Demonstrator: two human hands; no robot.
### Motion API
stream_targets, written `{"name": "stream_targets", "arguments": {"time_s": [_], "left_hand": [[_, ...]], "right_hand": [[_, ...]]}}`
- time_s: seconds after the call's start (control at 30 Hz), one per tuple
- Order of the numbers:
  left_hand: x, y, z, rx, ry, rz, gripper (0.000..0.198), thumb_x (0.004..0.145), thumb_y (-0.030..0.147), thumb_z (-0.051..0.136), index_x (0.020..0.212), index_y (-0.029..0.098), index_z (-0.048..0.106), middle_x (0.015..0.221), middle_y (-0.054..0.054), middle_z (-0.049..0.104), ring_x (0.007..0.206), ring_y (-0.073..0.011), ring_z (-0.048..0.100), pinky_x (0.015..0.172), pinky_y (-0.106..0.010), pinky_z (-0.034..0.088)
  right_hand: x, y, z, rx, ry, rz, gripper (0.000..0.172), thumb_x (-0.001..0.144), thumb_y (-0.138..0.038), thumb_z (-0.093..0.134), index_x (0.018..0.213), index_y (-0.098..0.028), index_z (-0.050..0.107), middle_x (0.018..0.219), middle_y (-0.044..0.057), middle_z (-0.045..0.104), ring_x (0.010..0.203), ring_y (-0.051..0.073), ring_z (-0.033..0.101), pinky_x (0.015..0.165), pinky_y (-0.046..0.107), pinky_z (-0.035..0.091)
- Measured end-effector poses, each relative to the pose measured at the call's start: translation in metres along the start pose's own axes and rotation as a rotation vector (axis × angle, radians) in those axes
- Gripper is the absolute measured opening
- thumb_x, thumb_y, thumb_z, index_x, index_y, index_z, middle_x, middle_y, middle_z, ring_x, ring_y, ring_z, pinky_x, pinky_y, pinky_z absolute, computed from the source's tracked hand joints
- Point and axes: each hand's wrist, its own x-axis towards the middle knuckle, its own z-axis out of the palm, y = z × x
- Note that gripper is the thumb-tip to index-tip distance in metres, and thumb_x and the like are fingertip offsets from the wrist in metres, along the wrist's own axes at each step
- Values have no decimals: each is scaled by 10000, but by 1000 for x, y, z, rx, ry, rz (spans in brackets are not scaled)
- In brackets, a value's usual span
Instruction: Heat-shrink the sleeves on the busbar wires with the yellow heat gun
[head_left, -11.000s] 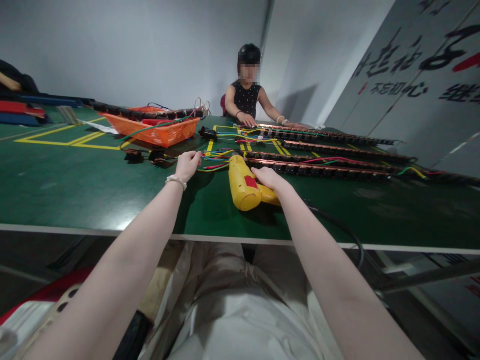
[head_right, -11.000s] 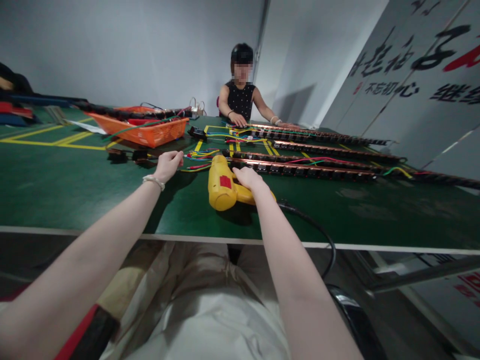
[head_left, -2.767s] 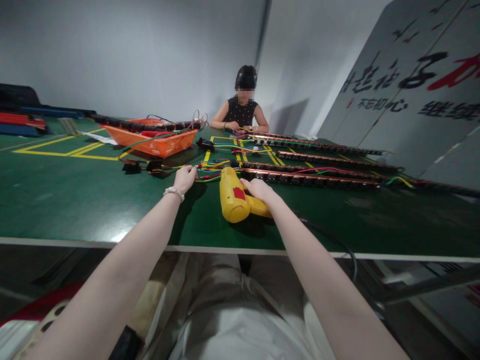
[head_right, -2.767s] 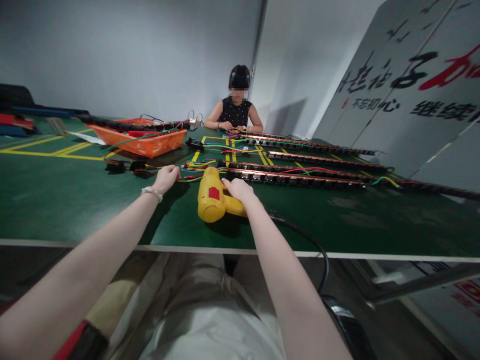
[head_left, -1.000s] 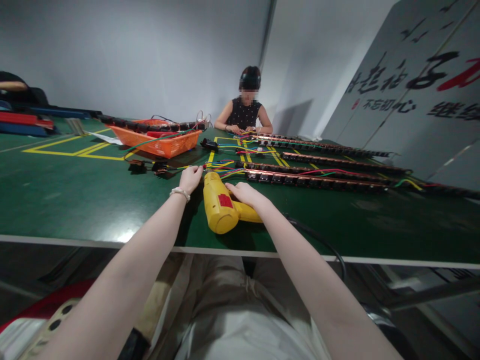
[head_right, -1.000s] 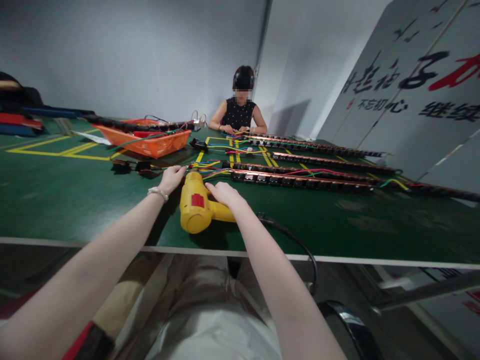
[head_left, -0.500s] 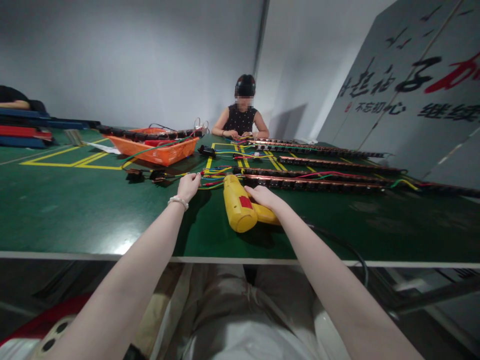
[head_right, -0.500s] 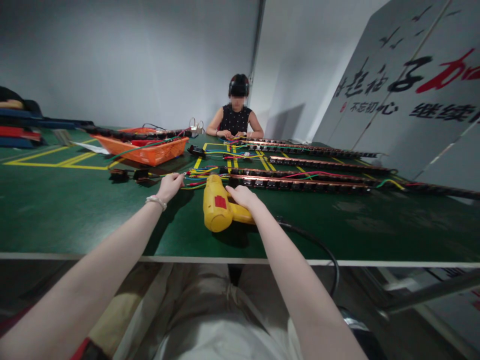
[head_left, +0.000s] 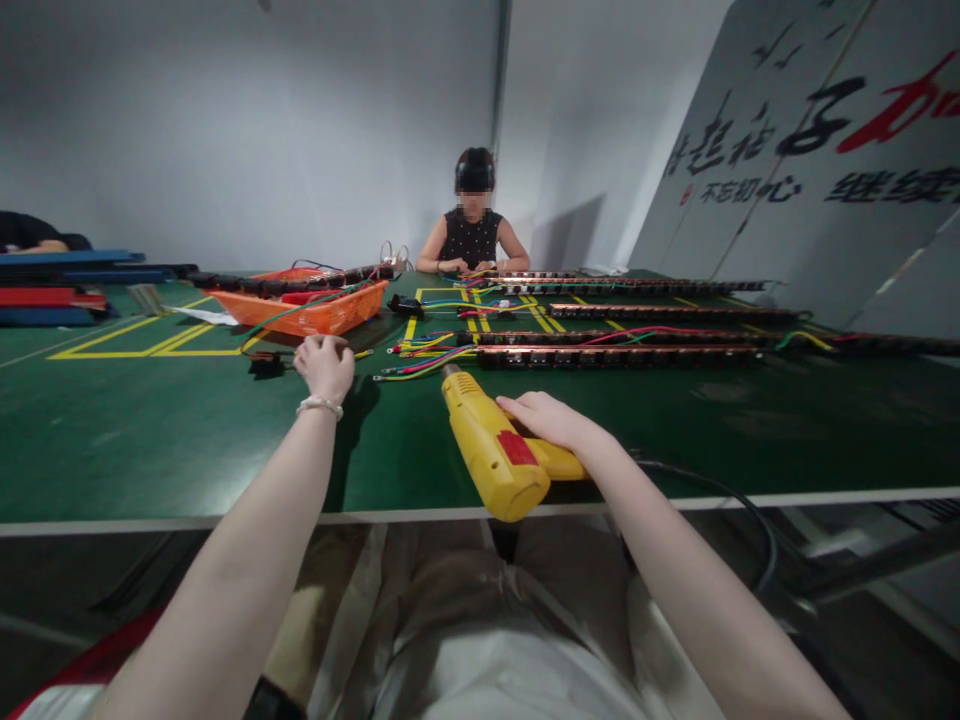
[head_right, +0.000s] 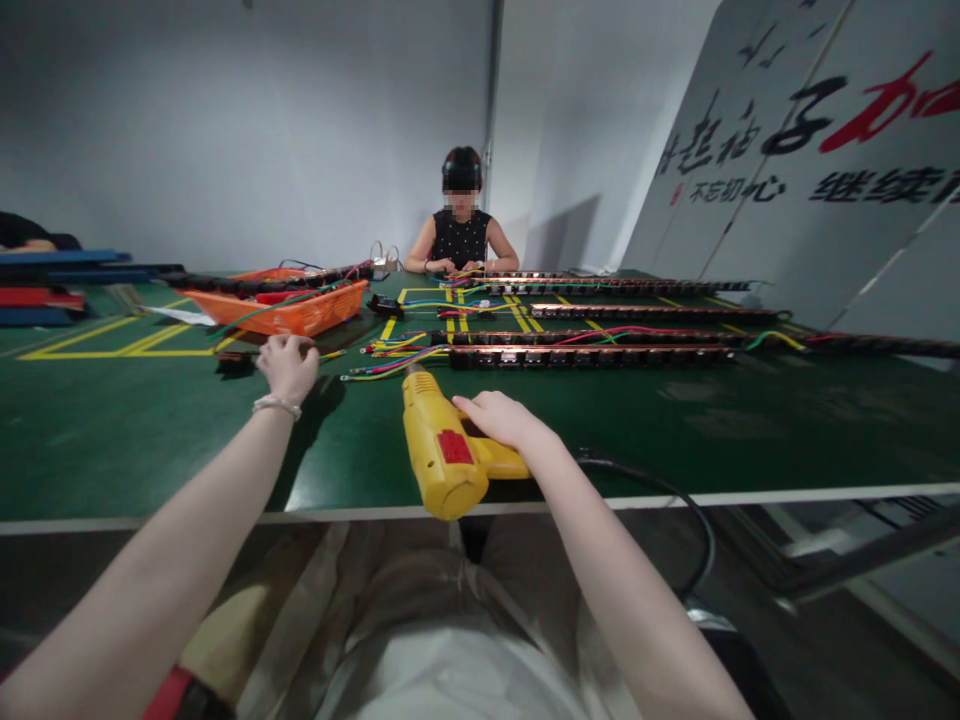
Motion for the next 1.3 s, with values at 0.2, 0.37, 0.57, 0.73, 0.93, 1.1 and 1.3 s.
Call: {"name": "stream_targets", "arguments": {"time_s": [0.2,0.37,0.57,0.73,0.93,1.1,1.3], "left_hand": [[3,-24,-14,52,-121,-140,504,717,337,572,1203,207,541,1284,-202,453,1201,-400,402,961,-518,350],[6,-26,-14,83,-70,-157,535,701,367,594,1200,183,545,1224,-202,517,1175,-388,445,947,-518,383],[11,-32,-12,-211,-28,-246,377,781,383,514,1057,165,652,1047,-140,648,1024,-282,585,927,-405,442],[3,6,-8,-695,-69,-170,440,786,435,504,1105,153,613,1004,-80,666,901,-177,626,800,-292,520],[-28,53,4,-1008,-599,-65,481,706,487,639,1051,152,631,1041,-79,672,929,-189,644,781,-290,544],[-40,57,12,-989,-738,-96,501,675,485,687,1049,157,633,1089,-78,661,921,-169,642,819,-279,525],[-38,53,18,-740,-647,130,512,756,576,545,1038,159,636,1097,-70,665,1027,-221,595,949,-339,448]], "right_hand": [[-1,4,2,27,-13,-37,576,911,-576,320,765,-156,686,900,114,721,831,231,654,679,275,440],[-4,3,1,17,28,-26,583,910,-593,313,818,-172,705,951,109,719,869,245,654,701,283,443],[-8,-1,0,-7,29,13,560,913,-582,317,834,-190,708,982,103,713,868,254,650,685,292,431],[-10,-4,-1,-23,32,13,579,911,-599,305,823,-196,711,969,103,716,830,254,651,679,301,423],[-5,1,1,8,16,-3,571,911,-583,322,795,-178,706,935,109,717,813,241,645,675,292,416],[2,6,4,-3,83,-98,423,916,-471,405,812,-170,684,878,90,711,803,204,629,697,273,416],[24,13,-3,-177,535,153,360,888,-416,454,1051,-157,643,1205,144,609,1198,298,467,993,446,313]]}}
